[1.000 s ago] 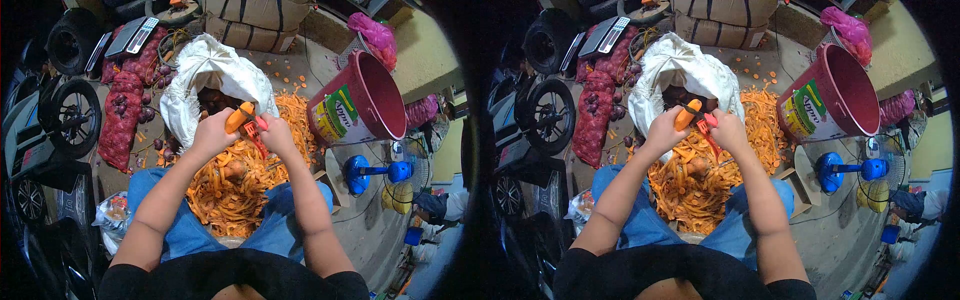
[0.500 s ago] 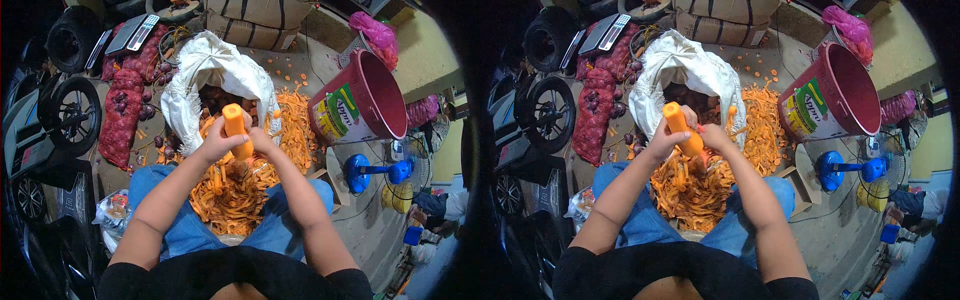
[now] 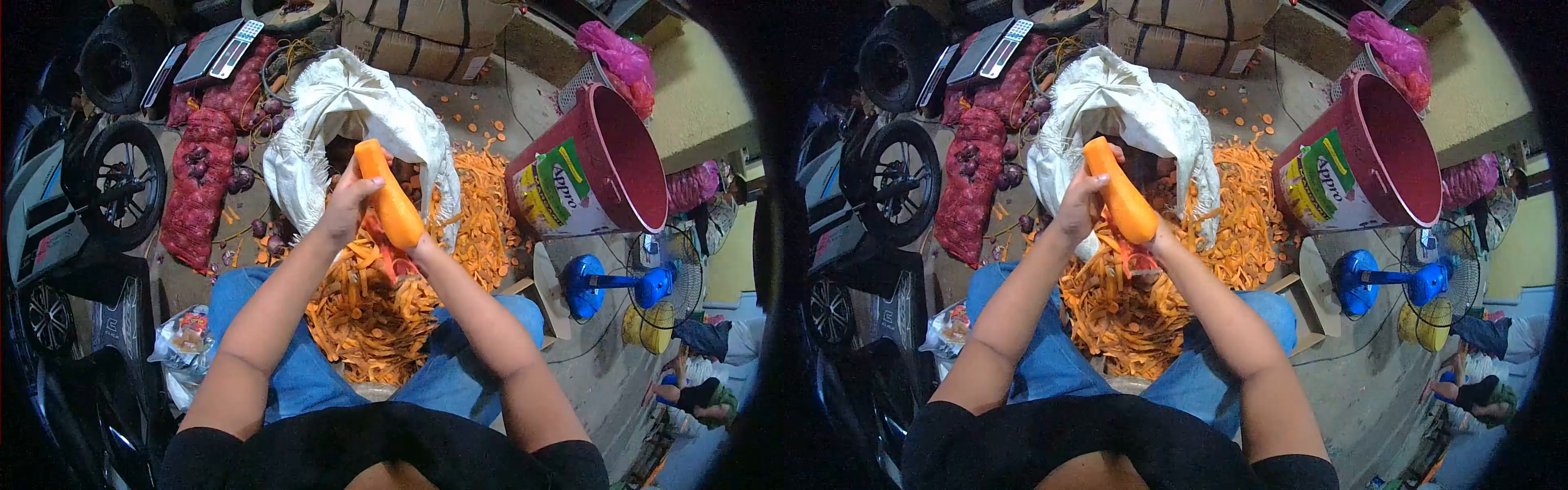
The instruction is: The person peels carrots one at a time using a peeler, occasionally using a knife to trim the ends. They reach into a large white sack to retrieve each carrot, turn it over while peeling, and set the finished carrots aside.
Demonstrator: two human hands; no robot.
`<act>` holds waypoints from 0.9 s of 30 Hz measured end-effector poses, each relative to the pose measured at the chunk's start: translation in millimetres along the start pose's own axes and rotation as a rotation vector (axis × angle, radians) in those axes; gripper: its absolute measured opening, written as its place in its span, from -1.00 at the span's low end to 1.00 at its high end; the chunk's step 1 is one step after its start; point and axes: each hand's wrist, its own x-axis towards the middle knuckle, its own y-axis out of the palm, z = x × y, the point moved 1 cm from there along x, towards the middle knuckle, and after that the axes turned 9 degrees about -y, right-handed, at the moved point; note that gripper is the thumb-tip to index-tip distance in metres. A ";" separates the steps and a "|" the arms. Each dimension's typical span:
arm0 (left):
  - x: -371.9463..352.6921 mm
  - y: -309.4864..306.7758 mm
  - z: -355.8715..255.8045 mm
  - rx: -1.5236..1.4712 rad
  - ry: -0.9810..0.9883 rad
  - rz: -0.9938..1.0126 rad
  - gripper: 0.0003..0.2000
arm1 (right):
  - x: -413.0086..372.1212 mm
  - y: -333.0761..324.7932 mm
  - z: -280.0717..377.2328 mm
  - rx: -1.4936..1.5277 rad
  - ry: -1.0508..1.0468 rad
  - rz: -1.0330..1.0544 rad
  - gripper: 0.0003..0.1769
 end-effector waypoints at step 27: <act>-4.0 -10.0 -14.2 0.623 -0.497 0.393 -0.52 | -6.0 -35.5 80.7 -0.313 0.003 -0.548 -0.78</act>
